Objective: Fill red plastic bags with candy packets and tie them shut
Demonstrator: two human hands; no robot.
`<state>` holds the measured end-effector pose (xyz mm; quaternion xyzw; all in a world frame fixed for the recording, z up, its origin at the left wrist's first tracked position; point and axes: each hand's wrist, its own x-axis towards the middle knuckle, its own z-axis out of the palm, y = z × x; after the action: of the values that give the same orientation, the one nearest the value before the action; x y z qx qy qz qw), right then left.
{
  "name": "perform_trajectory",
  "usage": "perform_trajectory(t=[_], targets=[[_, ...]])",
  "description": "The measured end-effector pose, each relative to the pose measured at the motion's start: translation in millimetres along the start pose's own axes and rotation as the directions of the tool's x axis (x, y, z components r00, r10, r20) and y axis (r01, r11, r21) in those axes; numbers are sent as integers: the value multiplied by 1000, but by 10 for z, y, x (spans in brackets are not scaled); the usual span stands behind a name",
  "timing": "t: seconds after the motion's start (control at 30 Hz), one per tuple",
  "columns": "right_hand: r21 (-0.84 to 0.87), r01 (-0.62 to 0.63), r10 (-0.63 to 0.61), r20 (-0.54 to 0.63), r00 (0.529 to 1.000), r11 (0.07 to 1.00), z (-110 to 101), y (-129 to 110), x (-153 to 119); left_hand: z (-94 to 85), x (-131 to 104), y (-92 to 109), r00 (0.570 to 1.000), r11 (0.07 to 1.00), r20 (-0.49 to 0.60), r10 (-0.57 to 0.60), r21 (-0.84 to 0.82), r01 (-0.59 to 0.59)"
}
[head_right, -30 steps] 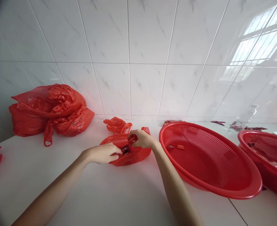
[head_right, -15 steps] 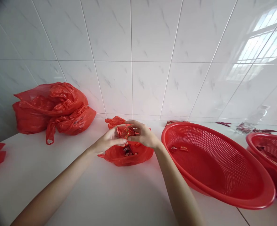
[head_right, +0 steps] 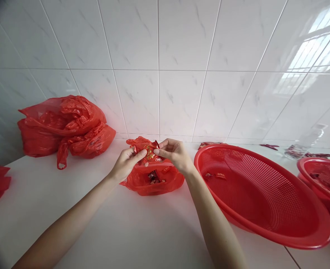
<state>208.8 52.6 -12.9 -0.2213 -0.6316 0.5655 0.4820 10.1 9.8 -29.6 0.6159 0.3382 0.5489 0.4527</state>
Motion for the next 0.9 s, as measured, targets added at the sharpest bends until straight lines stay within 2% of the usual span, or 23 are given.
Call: perform_trajectory(t=[0.2, 0.27, 0.37, 0.47, 0.53, 0.6, 0.7, 0.8, 0.9], targets=[[174, 29, -36, 36, 999, 984, 62, -7, -25, 8, -15, 19, 996, 975, 89, -32, -217, 50], [170, 13, -19, 35, 999, 985, 59, -13, -30, 3, -15, 21, 995, 973, 93, -46, -221, 66], [55, 24, -24, -4, 1000, 998, 42, -19, -38, -6, -8, 21, 998, 988, 51, -39, -146, 46], [-123, 66, -64, 21, 998, 990, 38, -19, -49, -15, 4, 13, 1000, 998, 8, -28, -64, 28], [-180, 79, -73, 38, 997, 981, 45, -13, -53, -17, 10, 2, 999, 999, 11, -35, 3, 35], [-184, 76, -74, 16, 997, 980, 51, -3, -52, -13, 10, -14, 1000, 997, 1, -30, 70, 30], [-162, 58, -63, -27, 998, 985, 50, 12, -47, 7, 4, -45, 996, 995, -87, 11, 95, -2], [-151, -6, 13, 46, 999, 988, 48, 22, -42, 33, 4, -76, 981, 999, -193, 31, 31, -25], [-77, -38, 45, 89, 995, 996, 59, 31, -32, 45, 12, -96, 976, 998, -214, 32, -38, -41]])
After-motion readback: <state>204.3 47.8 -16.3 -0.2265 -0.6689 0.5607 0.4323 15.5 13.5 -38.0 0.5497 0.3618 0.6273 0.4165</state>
